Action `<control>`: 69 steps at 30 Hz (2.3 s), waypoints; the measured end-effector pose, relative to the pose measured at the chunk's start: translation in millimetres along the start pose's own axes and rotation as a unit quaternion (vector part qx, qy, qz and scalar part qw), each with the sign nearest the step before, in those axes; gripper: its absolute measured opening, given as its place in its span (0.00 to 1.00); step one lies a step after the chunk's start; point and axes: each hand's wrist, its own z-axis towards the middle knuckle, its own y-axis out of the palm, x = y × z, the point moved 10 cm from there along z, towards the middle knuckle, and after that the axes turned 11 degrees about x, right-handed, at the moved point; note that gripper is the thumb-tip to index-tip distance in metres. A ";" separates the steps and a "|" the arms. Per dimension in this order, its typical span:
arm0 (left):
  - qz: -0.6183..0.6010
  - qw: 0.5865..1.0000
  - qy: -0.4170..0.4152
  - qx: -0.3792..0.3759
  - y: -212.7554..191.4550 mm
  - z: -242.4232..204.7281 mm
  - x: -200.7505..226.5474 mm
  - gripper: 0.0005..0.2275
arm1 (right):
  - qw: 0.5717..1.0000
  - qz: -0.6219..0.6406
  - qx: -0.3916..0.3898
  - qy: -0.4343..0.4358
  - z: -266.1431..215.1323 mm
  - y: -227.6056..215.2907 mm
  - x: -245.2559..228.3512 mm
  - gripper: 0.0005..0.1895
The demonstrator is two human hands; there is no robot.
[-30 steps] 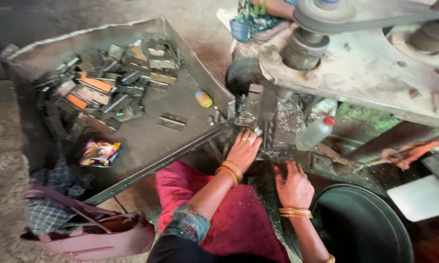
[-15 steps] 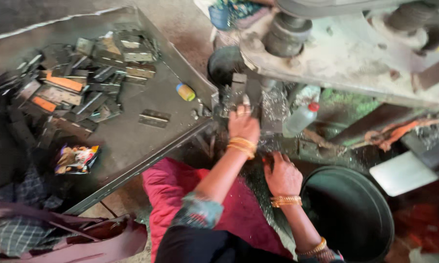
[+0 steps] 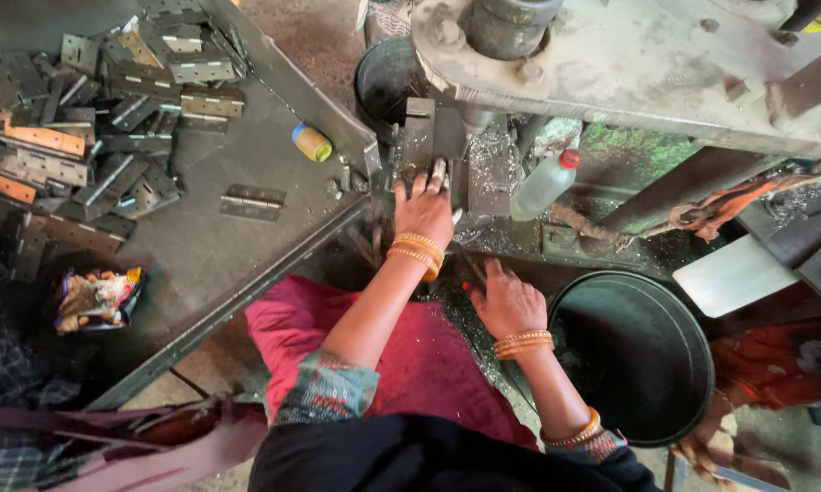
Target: The person sits on the floor and repeatedly places small metal pieces into a press machine, activates the press, and removes the processed pieces. The finished pieces are dropped into a nearby bucket, and the cycle continues with new pieces from a pile on the table.
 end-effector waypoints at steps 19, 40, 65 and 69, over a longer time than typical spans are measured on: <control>0.064 0.992 -0.026 -0.101 15.3 8.8 -11.7 0.14 | 0.999 -0.019 0.027 0.002 -22.3 114.8 63.1 0.22; 0.072 0.997 -0.029 -0.005 11.3 27.5 -6.0 0.19 | 0.992 0.113 -0.013 0.062 -35.7 118.1 69.6 0.20; 0.202 0.974 -0.087 0.055 -50.8 -58.6 -302.9 0.20 | 0.964 0.041 0.256 -0.051 7.6 -56.9 0.8 0.23; 0.172 0.970 -0.167 -0.049 -3.5 -48.1 -363.6 0.14 | 0.970 0.048 0.235 -0.042 16.4 -70.6 -14.8 0.18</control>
